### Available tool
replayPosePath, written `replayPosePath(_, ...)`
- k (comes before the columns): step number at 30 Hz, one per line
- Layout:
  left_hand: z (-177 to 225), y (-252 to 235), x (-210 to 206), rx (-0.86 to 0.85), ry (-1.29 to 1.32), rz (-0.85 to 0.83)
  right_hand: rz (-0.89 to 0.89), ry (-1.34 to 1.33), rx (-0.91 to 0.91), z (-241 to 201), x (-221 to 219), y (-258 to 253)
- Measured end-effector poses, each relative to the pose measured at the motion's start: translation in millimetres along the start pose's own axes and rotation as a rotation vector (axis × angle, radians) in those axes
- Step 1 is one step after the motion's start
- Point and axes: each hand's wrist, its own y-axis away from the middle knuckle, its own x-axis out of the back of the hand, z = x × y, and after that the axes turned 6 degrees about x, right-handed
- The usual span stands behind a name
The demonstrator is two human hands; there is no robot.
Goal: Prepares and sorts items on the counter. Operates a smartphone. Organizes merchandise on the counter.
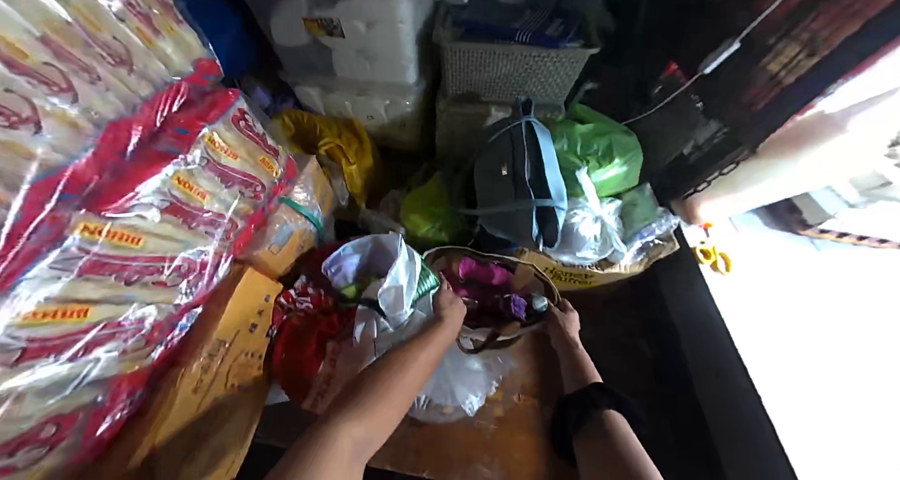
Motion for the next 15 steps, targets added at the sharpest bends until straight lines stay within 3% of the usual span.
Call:
replayPosePath(2, -4, 1, 13, -0.032, 0.12, -0.049, 0.055, 0.115, 0.086, -6, 17, 13)
replayPosePath(5, -22, 14, 46, -0.243, 0.277, 0.013, 0.114, 0.245, 0.283, -26, 62, 46)
replayPosePath(10, -37, 32, 78, -0.609, 0.41, 0.065, 0.186, 0.329, 0.309, -73, 142, 73)
replayPosePath(13, -28, 54, 70, -0.839, 0.491, 0.219, 0.149, 0.48, 0.355, -146, 191, 109)
replayPosePath(15, -28, 82, 73, -0.959, 0.55, 0.33, -0.141, 0.734, 0.564, -236, 197, 164)
